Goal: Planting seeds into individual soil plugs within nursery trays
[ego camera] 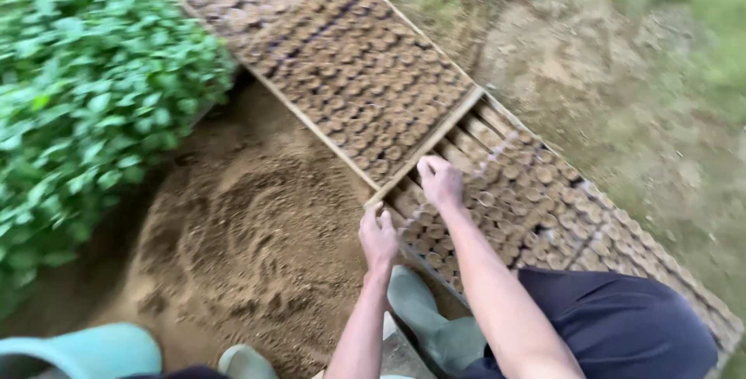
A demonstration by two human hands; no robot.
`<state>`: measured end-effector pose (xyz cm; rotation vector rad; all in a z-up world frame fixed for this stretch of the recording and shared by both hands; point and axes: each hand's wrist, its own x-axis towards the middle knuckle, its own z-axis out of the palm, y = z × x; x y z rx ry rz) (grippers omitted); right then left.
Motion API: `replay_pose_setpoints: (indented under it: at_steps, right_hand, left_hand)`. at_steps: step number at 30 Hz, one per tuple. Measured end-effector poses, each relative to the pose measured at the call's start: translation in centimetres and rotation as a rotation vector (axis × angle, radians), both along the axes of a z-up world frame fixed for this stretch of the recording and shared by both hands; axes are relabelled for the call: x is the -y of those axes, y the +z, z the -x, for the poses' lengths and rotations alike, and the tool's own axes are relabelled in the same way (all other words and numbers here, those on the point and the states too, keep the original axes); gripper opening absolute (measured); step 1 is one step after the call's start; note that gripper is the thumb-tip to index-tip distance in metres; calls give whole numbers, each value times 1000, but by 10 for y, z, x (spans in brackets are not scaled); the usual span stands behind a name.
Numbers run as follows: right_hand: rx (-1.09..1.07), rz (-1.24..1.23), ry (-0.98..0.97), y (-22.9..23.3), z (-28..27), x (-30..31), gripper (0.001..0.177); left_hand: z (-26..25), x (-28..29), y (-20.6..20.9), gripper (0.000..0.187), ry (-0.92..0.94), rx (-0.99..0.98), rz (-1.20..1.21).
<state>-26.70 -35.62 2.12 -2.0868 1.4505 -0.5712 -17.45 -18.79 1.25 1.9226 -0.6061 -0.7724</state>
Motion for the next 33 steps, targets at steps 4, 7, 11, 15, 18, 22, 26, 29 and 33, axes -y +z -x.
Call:
replay_pose_setpoints:
  at_steps: [4,7,11,15,18,22,26,29,33]
  right_hand:
    - [-72,-164,258,-4,-77,-78,21]
    - [-93,-159,547,-27,-125,-130,25]
    - [-136,25,842,-64,-174,-179,29]
    - [-153,11,950,-24,-197,-226,13]
    - [-481,-27,903,26,-206,-258,21]
    - [-603,-156,926,22,-215,-279,41]
    - [-629,-66,970,-65,-201,-273,19]
    - [-546,69,1078,-35,-190,-303,33]
    - [-589,109,1126,-14,-196,-331,52]
  left_hand:
    - [-40,-71,-30,22,451,28,-75]
    - [-75,-115,-48,20,682,71,-75]
    - [-117,-157,-46,20,888,17,18]
    - [-141,-184,-10,13,1092,-193,248]
    - [-155,-200,-2,13,1217,-356,269]
    - [-156,-239,64,68,1250,-429,73]
    - [-165,-250,21,53,1419,-586,153]
    - [-164,-256,-16,35,1444,-528,42]
    - [-170,-254,-16,26,1487,-484,52]
